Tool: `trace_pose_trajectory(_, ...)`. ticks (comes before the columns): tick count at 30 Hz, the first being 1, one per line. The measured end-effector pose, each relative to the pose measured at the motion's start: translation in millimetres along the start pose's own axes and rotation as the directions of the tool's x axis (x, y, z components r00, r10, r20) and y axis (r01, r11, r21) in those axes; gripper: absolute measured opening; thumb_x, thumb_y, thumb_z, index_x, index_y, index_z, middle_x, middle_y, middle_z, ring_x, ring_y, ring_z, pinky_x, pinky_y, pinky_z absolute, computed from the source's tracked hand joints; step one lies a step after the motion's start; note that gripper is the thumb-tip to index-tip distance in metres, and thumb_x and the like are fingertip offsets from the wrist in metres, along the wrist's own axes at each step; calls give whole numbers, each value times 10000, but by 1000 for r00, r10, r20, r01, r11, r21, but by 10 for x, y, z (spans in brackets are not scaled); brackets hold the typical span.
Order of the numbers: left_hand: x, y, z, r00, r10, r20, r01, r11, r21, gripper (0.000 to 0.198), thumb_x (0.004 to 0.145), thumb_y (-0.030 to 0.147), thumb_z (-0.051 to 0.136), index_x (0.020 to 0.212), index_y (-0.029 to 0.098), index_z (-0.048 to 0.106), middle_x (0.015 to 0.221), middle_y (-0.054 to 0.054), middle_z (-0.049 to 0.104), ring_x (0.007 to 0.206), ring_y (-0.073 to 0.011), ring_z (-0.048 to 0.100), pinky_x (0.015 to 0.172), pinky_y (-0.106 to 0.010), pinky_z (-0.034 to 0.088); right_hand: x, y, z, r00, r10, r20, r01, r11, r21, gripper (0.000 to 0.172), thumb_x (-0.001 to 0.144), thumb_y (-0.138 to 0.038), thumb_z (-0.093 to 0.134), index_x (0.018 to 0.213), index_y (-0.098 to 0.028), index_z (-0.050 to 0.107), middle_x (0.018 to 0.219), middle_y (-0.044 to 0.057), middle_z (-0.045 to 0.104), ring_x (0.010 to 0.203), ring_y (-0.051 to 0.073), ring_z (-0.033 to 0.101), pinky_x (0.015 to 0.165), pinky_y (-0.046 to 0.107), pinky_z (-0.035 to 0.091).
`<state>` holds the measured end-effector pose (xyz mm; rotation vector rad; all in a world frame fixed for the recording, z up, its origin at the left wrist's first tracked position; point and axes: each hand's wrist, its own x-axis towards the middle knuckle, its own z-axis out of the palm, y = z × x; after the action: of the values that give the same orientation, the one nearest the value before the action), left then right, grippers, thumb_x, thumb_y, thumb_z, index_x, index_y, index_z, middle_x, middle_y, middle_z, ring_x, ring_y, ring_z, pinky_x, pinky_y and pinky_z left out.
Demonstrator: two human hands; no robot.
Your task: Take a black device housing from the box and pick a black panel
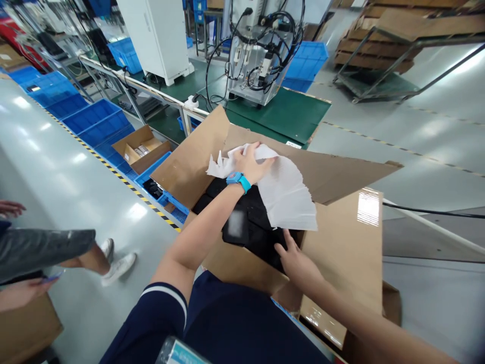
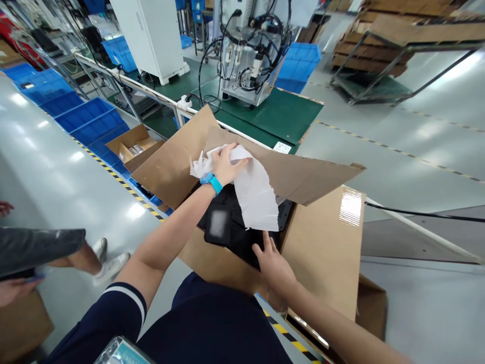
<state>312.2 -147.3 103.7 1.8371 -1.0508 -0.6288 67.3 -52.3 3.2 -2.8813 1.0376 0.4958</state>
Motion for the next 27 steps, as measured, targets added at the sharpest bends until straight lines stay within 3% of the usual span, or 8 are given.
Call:
trace_pose_trajectory(3,-5,8,-12,1000,5,13,-5,1000,5,607,738,425,633,1274,223,432,1352,-109,349,1305,-253,273,1053,-336,289,-19,-138,-246,992,89,-85,-87,996,20,335,815,-40,353,1035,-117,594,1419,250,272,1192,325,480,757,325,536)
trace_pose_trajectory(7,5,29,-42,999,38,9,-38,999,26,610,734,423,634,1274,217,438,1339,-104,383,1299,-254,274,1056,-330,281,311,-547,-471,990,-9,-139,17,998,56,439,817,-24,339,1208,-67,533,1411,256,279,1254,354,397,962,444,440)
trace_pose_trajectory(11,42,6,-88,997,73,20,-73,997,35,586,735,425,626,1257,224,451,1328,-91,414,1304,-252,262,1059,-347,279,735,-1045,-316,991,-7,-137,19,996,86,497,833,-182,436,1284,28,439,1421,283,209,1283,428,298,991,548,380)
trace_pose_trajectory(13,49,-40,-117,995,93,24,-93,995,32,562,734,406,628,1239,221,465,1306,-87,441,1291,-254,277,1051,-355,297,832,-1219,-192,990,25,-138,-13,996,88,599,803,-293,519,1289,45,424,1427,288,179,1281,470,260,965,612,365)
trace_pose_trajectory(15,37,-120,-142,992,120,25,-121,992,37,539,728,358,637,1223,220,474,1278,-79,471,1262,-256,310,1038,-364,322,856,-1305,-114,989,46,-143,-35,996,82,575,790,-260,539,1284,19,443,1423,268,213,1277,467,271,954,630,365)
trace_pose_trajectory(18,-8,-282,-157,986,160,37,-161,987,15,548,714,275,639,1230,223,461,1285,-78,459,1246,-255,325,983,-354,393,827,-1243,-121,984,64,-167,-52,996,74,457,816,-95,416,1260,-5,480,1392,251,300,1250,423,356,928,597,417)
trace_pose_trajectory(22,-74,-404,-149,985,166,43,-166,986,-21,581,694,194,625,1244,191,438,1306,-113,405,1271,-251,310,961,-327,427,591,-829,-261,975,30,-222,-12,997,83,456,827,-35,332,1253,-32,495,1362,235,367,1170,354,487,901,510,482)
trace_pose_trajectory(27,-183,-446,-262,984,164,64,-164,986,-6,549,698,195,603,1227,208,457,1315,-111,423,1288,-259,307,1019,-375,390,-349,-287,-400,923,-89,-374,112,993,40,409,831,-184,449,1216,-80,541,1371,163,405,1270,313,388,1000,449,436)
